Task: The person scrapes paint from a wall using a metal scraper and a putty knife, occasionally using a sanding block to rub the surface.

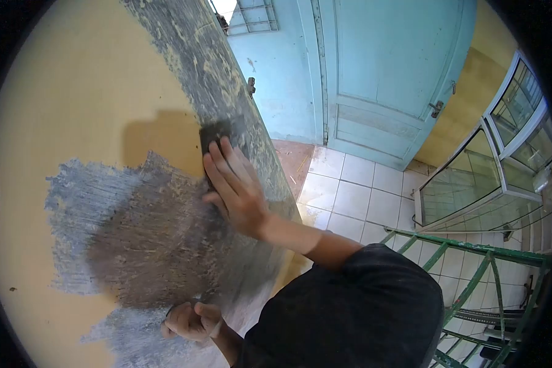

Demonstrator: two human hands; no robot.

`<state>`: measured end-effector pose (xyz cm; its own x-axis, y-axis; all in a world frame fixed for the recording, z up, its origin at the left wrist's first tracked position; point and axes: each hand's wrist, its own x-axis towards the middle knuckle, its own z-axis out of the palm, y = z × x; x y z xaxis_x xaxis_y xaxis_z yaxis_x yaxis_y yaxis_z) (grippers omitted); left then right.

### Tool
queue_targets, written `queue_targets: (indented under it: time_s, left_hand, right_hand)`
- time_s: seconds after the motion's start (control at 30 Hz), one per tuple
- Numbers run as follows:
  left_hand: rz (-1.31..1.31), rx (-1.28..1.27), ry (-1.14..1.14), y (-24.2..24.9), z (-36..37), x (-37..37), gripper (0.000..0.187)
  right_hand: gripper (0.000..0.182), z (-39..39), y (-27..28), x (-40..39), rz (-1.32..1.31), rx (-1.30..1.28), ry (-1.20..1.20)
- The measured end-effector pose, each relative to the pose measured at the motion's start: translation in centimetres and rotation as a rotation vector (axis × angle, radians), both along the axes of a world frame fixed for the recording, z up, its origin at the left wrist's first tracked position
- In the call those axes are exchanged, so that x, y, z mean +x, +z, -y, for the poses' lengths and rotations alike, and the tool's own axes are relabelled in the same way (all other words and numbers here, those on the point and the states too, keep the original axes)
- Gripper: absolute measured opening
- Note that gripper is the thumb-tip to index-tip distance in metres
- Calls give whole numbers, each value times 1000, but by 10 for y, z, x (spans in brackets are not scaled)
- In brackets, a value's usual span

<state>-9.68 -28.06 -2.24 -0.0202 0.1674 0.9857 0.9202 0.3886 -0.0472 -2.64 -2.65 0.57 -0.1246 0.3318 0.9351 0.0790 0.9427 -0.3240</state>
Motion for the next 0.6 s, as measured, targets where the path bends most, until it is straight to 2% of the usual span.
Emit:
queue_targets:
  time_s: [0.13, 0.2, 0.27, 0.4, 0.47, 0.6]
  left_hand:
    - [-20, -55, 18, 6, -1, 3, 27]
    - [-47, -54, 25, 7, -2, 2, 27]
    - [-42, -62, 19, 6, -1, 2, 27]
    - [-23, -46, -16, -1, 0, 0, 27]
    - [-31, -47, -9, 1, 0, 1, 27]
    - [-64, -52, 16, 5, -1, 1, 28]
  right_hand:
    - [68, 0, -7, 3, 81, 9, -53]
    - [67, -22, 11, 0, 81, 59, -85]
    - [66, -39, 36, -5, -42, 107, -118]
    - [63, -20, 17, -12, -78, 2, -52]
    - [58, 6, -9, -5, 30, -60, -10]
    - [59, -8, 2, 0, 110, 26, -127]
